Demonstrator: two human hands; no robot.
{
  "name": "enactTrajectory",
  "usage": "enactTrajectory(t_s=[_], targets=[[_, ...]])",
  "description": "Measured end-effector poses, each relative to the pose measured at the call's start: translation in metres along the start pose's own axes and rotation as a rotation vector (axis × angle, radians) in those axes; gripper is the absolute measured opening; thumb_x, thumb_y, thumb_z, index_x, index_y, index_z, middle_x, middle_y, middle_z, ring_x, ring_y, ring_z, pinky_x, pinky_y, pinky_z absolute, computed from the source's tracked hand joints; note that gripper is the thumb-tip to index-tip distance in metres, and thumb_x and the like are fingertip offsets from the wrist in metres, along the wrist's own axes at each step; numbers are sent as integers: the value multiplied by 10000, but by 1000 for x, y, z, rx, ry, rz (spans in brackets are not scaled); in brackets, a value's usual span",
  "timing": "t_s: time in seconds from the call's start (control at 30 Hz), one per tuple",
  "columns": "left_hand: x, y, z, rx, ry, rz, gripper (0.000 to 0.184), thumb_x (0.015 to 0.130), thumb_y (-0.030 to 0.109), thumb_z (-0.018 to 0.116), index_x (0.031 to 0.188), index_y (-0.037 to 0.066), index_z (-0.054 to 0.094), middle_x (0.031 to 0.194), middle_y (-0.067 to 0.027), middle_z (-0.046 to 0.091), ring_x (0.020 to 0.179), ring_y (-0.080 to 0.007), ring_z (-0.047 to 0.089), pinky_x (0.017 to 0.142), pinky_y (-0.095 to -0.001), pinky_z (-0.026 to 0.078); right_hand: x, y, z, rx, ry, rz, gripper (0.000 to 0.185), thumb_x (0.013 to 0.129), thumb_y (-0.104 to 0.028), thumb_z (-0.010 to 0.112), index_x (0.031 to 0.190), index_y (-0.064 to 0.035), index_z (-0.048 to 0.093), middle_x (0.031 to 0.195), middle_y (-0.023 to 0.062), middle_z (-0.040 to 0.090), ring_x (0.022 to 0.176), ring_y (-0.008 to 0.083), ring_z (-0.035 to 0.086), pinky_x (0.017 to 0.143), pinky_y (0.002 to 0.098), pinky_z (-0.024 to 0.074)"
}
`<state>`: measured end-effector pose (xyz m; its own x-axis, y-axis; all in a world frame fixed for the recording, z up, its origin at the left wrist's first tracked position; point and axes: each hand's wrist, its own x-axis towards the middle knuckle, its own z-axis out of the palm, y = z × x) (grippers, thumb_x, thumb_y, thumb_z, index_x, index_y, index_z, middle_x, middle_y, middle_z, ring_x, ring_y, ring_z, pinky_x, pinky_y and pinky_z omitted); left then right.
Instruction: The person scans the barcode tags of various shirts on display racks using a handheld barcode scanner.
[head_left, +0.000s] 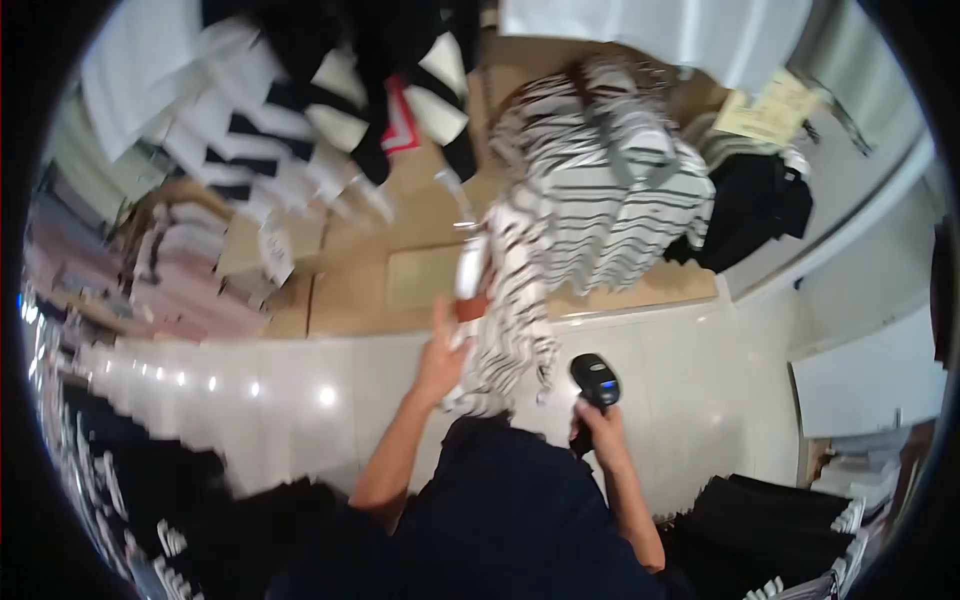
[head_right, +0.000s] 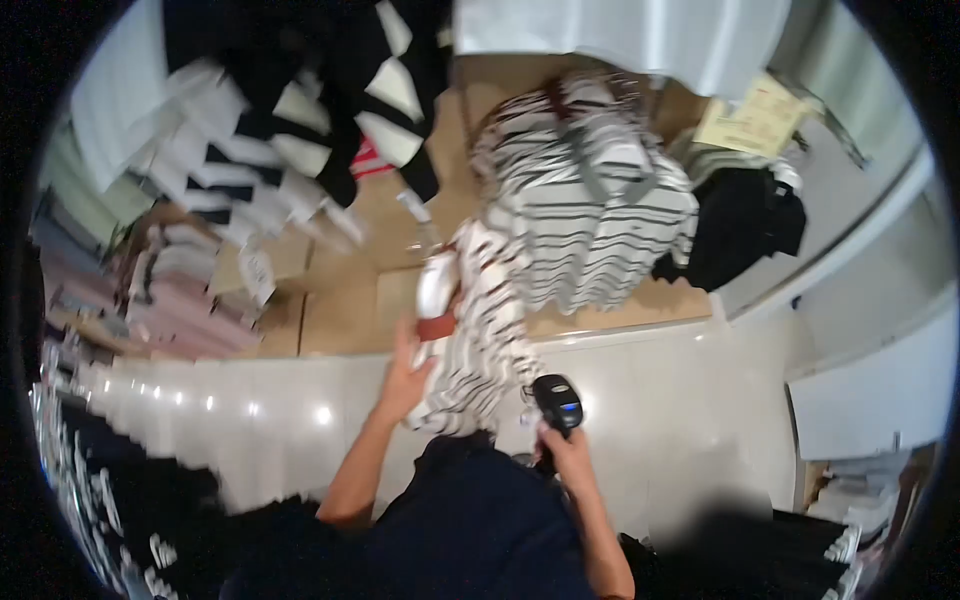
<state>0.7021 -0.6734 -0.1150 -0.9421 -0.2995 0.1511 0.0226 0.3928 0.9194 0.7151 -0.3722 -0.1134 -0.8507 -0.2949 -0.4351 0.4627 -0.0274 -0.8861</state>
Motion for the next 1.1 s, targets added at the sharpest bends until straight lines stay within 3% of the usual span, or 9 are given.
enactTrajectory(t_s=[0.2, 0.3, 0.43, 0.53, 0.63, 0.67, 0.73, 0.87, 1.1], targets=[[44, -35, -39, 215, -12, 130, 485, 940, 129, 646, 1395, 45, 499, 1171, -233, 679, 1107, -401, 656, 936, -428, 488, 2, -5, -22, 99, -1, -55, 150, 958, -178, 632, 920, -37, 598, 672, 33, 588, 580, 142, 599, 554, 296, 500], [74, -13, -39, 366, -81, -85, 471, 961, 127, 623, 1397, 15, 484, 1267, -237, 638, 1206, -373, 609, 997, -418, 461, 1, -4, -37, 179, 98, -76, 162, 962, -190, 630, 917, -39, 593, 690, 45, 596, 580, 152, 603, 557, 309, 517], [155, -37, -41, 561, -21, 53, 477, 946, 153, 614, 1400, 60, 500, 1172, -274, 658, 1090, -459, 622, 902, -498, 497, 6, 7, -58, 294, 207, -53, 198, 951, -211, 669, 877, -44, 594, 670, 46, 595, 572, 152, 599, 556, 306, 509], [238, -89, -47, 757, 127, 170, 361, 931, 181, 627, 1273, 64, 618, 1118, -253, 683, 1026, -455, 646, 884, -499, 512, 18, 12, -66, 338, 364, -63, 209, 949, -222, 673, 869, -50, 587, 669, 45, 592, 570, 152, 602, 552, 304, 516], [315, -113, -55, 1059, -110, -173, 245, 933, 236, 616, 1080, 64, 708, 1096, -218, 700, 976, -445, 661, 875, -490, 528, 42, 10, -67, 424, 483, -91, 206, 947, -230, 678, 929, -53, 574, 691, 37, 573, 570, 154, 601, 533, 310, 520], [320, -124, -53, 868, 115, 8, 249, 939, 280, 595, 936, 67, 726, 1039, -177, 722, 914, -401, 691, 853, -469, 541, 51, 7, -67, 479, 534, -99, 207, 946, -231, 678, 949, -54, 571, 699, 35, 567, 572, 156, 600, 530, 311, 519], [347, -93, -47, 678, 76, 258, 238, 922, 206, 622, 1080, 37, 678, 1040, -159, 728, 932, -357, 697, 866, -419, 531, 70, 0, -64, 483, 564, -106, 229, 951, -248, 667, 997, -59, 546, 729, 43, 572, 579, 158, 597, 527, 315, 523], [400, -85, -36, 418, -346, 187, 457, 889, 80, 670, 1342, 62, 608, 1263, -160, 679, 1179, -303, 640, 1023, -366, 468, 108, -10, -57, 494, 590, -109, 246, 953, -259, 662, 1020, -61, 532, 745, 48, 575, 593, 160, 597, 528, 315, 523], [479, -84, -7, 444, -599, 90, 409, 890, 137, 675, 1294, 83, 634, 1201, -161, 698, 1139, -325, 654, 957, -362, 485, 151, -33, -29, 557, 694, -135, 251, 945, -262, 676, 1010, -57, 548, 743, 44, 573, 597, 160, 598, 536, 313, 524]])
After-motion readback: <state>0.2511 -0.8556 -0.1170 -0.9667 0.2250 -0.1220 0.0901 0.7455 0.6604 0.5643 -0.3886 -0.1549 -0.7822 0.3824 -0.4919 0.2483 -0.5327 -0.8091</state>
